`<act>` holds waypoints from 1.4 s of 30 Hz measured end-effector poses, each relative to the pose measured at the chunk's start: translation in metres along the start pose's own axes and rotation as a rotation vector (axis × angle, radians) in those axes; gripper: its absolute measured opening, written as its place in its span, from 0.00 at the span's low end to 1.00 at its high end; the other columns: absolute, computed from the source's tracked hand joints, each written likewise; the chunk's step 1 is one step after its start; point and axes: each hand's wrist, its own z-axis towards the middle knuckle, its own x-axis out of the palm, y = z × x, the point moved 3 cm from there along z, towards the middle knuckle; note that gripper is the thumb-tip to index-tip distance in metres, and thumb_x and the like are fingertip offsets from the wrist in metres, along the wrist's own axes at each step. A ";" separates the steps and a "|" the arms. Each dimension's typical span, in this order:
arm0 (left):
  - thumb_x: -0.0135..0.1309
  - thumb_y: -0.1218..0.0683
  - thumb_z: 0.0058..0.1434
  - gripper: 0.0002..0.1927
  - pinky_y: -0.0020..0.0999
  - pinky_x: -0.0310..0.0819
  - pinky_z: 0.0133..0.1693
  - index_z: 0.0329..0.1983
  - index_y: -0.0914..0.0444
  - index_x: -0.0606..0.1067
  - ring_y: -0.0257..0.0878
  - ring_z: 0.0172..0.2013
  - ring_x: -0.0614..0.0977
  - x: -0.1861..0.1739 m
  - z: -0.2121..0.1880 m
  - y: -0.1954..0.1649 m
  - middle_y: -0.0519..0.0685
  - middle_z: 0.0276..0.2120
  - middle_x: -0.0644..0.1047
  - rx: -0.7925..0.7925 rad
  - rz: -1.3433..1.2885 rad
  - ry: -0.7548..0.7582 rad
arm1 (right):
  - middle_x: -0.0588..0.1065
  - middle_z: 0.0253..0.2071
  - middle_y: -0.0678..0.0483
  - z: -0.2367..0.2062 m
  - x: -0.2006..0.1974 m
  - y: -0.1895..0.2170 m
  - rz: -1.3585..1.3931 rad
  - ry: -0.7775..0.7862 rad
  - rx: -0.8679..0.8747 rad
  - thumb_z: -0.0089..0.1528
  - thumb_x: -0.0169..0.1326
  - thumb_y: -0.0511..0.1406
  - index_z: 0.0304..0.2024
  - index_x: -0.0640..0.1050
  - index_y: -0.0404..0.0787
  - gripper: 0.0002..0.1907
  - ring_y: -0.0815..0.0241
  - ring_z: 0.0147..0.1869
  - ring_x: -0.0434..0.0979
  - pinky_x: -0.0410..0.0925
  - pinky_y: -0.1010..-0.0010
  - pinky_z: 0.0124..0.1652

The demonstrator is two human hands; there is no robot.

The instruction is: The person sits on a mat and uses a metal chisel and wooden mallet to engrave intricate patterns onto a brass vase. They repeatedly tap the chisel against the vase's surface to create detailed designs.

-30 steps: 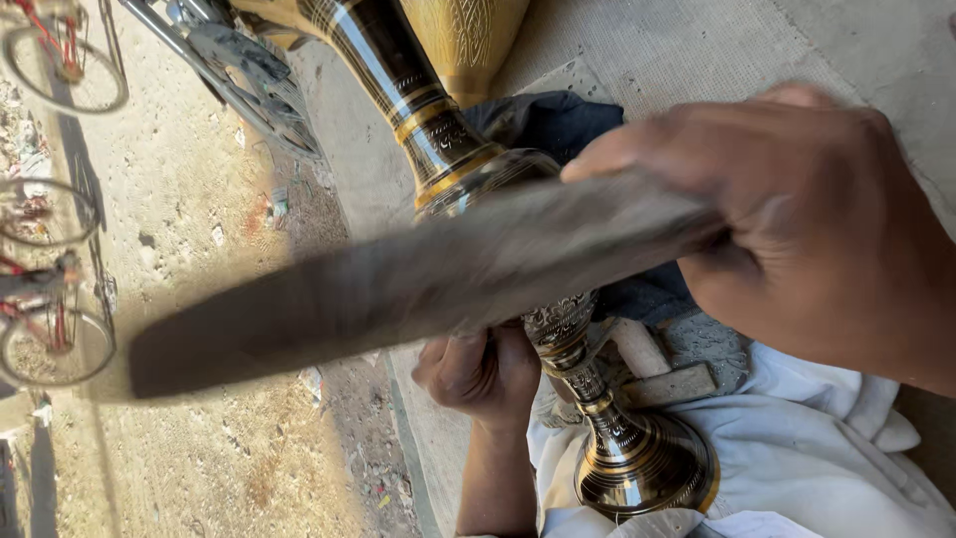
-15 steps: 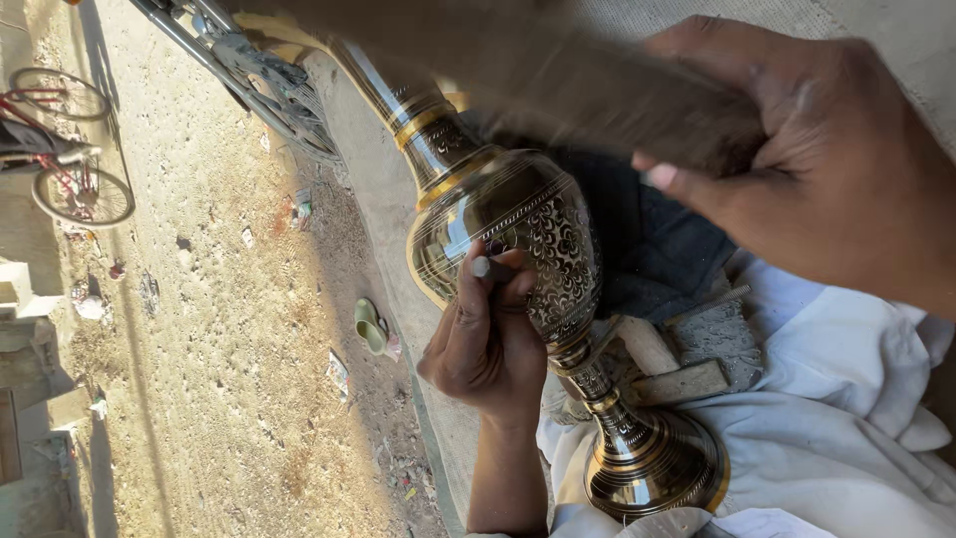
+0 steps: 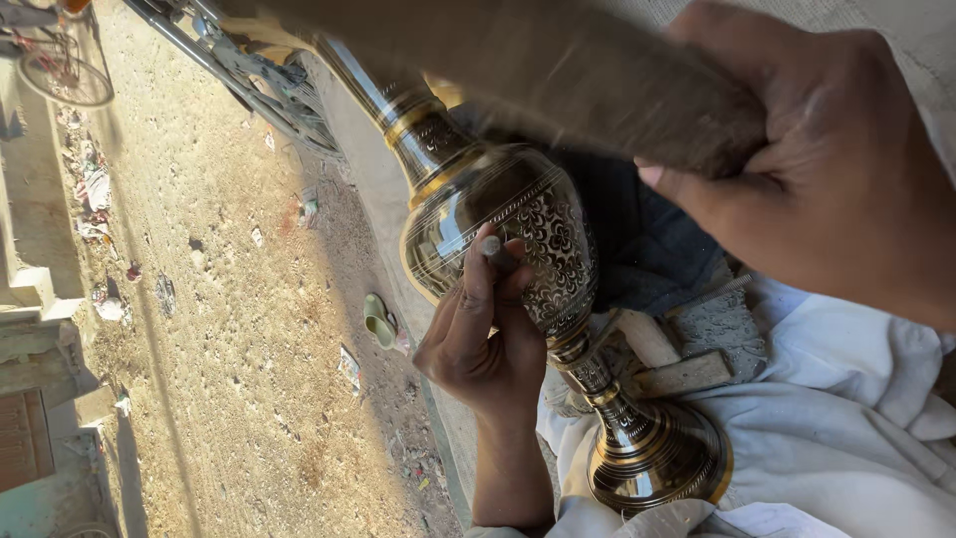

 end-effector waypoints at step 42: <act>0.58 0.72 0.66 0.17 0.26 0.83 0.41 0.57 0.72 0.75 0.36 0.39 0.86 0.006 -0.015 0.013 0.56 0.39 0.84 0.092 0.095 -0.354 | 0.80 0.36 0.62 0.024 -0.016 0.041 -0.356 0.061 -0.309 0.44 0.68 0.35 0.54 0.81 0.55 0.33 0.60 0.41 0.82 0.70 0.65 0.41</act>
